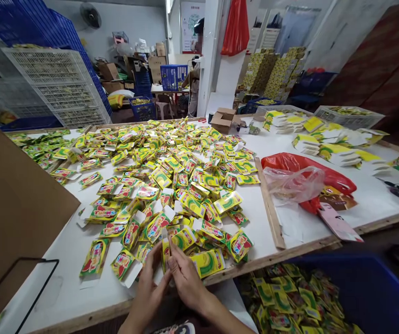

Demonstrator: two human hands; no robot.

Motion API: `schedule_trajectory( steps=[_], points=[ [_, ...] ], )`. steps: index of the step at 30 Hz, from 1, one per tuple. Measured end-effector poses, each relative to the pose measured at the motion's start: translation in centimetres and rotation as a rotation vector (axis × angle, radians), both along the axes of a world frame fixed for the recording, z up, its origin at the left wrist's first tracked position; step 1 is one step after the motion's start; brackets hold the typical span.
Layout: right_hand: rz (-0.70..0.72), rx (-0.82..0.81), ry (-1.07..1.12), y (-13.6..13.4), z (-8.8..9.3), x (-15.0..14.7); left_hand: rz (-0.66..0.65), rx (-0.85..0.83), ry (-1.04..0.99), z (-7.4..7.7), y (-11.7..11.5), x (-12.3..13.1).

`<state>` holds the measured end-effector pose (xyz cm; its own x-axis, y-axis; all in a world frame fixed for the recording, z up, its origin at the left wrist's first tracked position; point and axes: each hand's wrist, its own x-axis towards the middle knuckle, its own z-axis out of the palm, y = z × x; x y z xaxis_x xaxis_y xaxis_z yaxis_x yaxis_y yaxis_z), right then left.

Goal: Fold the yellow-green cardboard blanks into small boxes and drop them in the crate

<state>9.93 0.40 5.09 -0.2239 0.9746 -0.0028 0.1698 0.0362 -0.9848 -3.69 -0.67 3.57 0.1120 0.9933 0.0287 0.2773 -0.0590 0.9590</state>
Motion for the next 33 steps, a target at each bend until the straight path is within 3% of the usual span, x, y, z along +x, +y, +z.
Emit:
schedule_trajectory(
  steps=[3, 9, 14, 22, 27, 33],
  points=[
    [-0.044, 0.017, 0.033, -0.4, -0.2, -0.1, 0.008, -0.062, -0.093, -0.6, -0.4, -0.7],
    [-0.179, 0.082, 0.038, -0.7, -1.7, -0.9, 0.244, -0.121, -0.122, -1.3, -1.0, -2.6],
    [-0.175, 0.146, 0.007, -0.7, -2.5, -1.6, 0.220, -0.024, -0.192, -0.9, -1.4, -2.9],
    [-0.064, 0.237, -0.087, -1.1, -3.6, -0.9, 0.113, 0.029, -0.067, -2.4, -2.0, -3.5],
    [0.013, 0.302, -0.139, -0.9, -3.0, -0.9, 0.157, 0.034, -0.008, -2.7, -2.1, -3.8],
    [-0.002, 0.331, -0.117, -0.1, -2.5, -1.8, 0.179, 0.085, -0.014, -2.7, -1.5, -4.2]
  ],
)
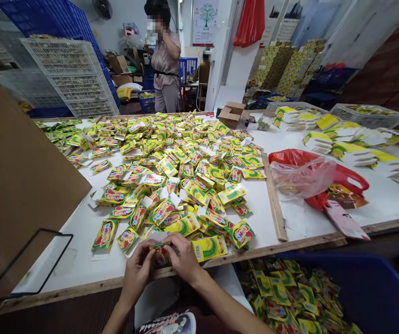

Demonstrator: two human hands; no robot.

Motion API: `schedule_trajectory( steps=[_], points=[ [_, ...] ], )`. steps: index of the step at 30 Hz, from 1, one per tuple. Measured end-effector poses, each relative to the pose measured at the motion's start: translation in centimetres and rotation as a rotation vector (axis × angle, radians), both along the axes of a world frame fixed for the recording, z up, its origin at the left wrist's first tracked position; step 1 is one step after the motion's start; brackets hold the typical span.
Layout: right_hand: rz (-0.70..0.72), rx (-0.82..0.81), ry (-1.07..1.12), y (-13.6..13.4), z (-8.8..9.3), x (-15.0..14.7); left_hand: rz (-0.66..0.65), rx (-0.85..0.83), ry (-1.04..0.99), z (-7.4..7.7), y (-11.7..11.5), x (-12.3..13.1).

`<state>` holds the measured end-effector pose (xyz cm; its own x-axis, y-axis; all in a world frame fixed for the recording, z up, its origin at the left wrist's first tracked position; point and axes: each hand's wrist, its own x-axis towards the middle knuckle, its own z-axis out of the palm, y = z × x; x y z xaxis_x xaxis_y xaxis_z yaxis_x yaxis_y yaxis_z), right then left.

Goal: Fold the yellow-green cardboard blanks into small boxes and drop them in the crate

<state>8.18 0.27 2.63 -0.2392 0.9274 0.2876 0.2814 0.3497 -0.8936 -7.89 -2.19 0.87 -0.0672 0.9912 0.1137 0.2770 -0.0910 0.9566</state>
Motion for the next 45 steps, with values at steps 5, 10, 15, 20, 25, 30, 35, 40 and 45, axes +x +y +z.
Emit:
schedule_trajectory(
  steps=[5, 10, 15, 20, 25, 30, 35, 40, 45],
  points=[
    [-0.063, -0.027, 0.050, -0.1, -0.6, -0.4, 0.080, 0.068, -0.073, -0.4, -0.1, -0.1],
    [0.055, 0.043, -0.001, 0.0, -0.1, -0.1, -0.022, 0.144, 0.087, 0.8, -0.1, -0.2],
    [0.013, 0.044, -0.011, 0.3, 0.2, -0.3, 0.016, 0.152, 0.095, 1.7, 0.2, 0.1],
    [-0.005, 0.040, -0.063, 0.8, 0.6, -0.6, 0.060, 0.119, 0.088, 1.7, 0.7, 0.3],
    [0.002, 0.025, -0.082, 1.1, 0.9, -0.4, 0.059, 0.101, 0.080, 1.4, 0.9, 0.1],
    [0.050, 0.053, -0.041, 0.7, -0.4, -0.3, -0.005, 0.238, 0.081, 0.0, 0.4, -0.2],
    [0.033, 0.074, -0.028, -0.4, 0.1, 0.1, -0.027, 0.318, 0.162, 0.2, -0.2, -0.1],
    [-0.210, 0.112, -0.040, -2.0, 5.2, 8.0, 0.067, 0.388, 0.295, 1.8, -0.6, -1.2],
    [-0.775, 0.087, -0.101, -1.6, 6.6, 16.0, 0.013, 0.380, 0.343, 2.1, -0.7, 0.5]
  ],
)
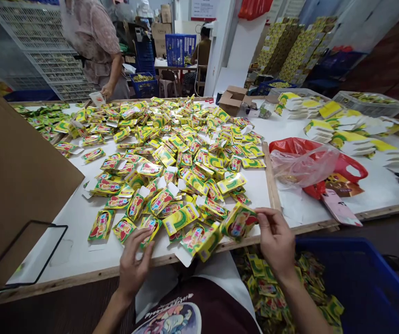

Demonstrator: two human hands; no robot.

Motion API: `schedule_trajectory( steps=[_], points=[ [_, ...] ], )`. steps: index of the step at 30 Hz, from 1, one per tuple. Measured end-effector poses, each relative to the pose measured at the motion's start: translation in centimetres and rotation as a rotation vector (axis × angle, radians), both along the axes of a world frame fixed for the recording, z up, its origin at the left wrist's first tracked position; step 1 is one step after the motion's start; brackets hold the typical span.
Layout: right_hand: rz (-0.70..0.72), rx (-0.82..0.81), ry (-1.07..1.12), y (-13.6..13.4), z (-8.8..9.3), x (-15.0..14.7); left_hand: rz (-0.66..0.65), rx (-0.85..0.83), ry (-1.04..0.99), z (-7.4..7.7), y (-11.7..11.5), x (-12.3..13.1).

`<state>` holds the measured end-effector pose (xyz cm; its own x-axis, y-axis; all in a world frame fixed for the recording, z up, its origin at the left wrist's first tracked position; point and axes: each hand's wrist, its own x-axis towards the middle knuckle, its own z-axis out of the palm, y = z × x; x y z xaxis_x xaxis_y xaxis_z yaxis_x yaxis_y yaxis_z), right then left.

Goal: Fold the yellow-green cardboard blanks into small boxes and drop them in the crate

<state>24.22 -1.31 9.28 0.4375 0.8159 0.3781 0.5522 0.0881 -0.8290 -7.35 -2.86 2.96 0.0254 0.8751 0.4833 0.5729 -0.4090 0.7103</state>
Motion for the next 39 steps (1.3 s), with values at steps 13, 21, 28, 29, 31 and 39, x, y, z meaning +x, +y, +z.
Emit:
schedule_trajectory(
  steps=[13, 21, 28, 29, 31, 39],
  points=[
    [-0.417, -0.251, -0.485, -5.4, -2.8, 9.0, -0.285, -0.091, 0.399, -1.3, 0.4, 9.9],
    [0.306, -0.450, 0.577, -1.0, -5.3, -10.0, -0.105, 0.137, 0.359, -2.4, -0.2, 7.9],
    [0.445, -0.347, 0.562, -0.1, -6.5, -10.8, -0.250, 0.032, 0.313, -2.0, -1.0, 5.9],
    [0.470, -0.341, 0.545, -0.3, -6.3, -10.5, -0.240, -0.023, 0.232, -1.9, -1.0, 5.9],
    [0.516, -0.336, 0.508, -0.5, -5.8, -10.3, -0.216, -0.133, 0.041, -1.5, -0.9, 5.9],
    [0.588, -0.236, 0.314, -0.7, -4.9, -11.0, -0.155, -0.316, -0.378, -1.2, 0.9, 5.0]
  ],
)
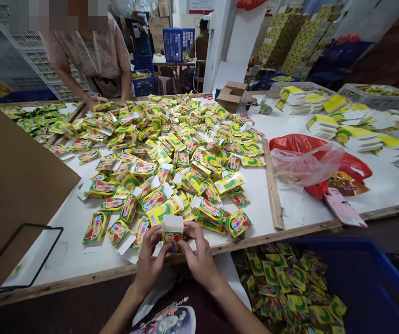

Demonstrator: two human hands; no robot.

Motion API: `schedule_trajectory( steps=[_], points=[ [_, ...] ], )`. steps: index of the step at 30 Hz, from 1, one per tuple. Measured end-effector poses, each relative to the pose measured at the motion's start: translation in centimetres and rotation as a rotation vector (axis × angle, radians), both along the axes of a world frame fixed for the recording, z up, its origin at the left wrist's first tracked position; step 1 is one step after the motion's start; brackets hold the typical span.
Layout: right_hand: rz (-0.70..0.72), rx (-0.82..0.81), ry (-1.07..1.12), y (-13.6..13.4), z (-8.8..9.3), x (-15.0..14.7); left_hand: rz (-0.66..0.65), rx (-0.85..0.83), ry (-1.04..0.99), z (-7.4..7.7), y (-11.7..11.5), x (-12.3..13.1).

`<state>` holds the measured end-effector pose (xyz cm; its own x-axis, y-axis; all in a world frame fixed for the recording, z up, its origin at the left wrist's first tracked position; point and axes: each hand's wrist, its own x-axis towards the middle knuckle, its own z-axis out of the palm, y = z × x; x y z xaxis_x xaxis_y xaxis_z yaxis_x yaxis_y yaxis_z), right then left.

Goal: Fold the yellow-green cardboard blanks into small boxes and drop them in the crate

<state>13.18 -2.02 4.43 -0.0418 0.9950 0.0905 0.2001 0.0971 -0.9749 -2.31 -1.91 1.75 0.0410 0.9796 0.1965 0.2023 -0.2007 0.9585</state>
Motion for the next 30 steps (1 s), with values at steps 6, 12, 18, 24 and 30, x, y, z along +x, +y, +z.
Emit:
schedule_trajectory(
  steps=[6, 12, 18, 24, 30],
  points=[
    [0.046, 0.148, -0.125, 0.7, -2.2, 0.6, -0.069, -0.057, -0.018, -1.0, 0.1, -1.0],
    [0.107, 0.154, -0.153, 2.1, -1.7, 0.5, -0.016, -0.040, 0.028, -1.0, 1.0, -1.2],
    [0.044, 0.152, -0.021, 3.3, -1.7, -0.2, 0.006, -0.022, -0.085, 0.3, 2.5, -0.8],
    [0.129, 0.196, -0.097, 3.3, -0.4, 0.0, 0.001, 0.051, 0.058, 1.9, 2.2, -0.7],
    [0.077, 0.143, -0.160, 3.4, 0.2, -0.3, 0.039, -0.022, 0.030, 2.2, 2.1, -0.2]
  ],
)
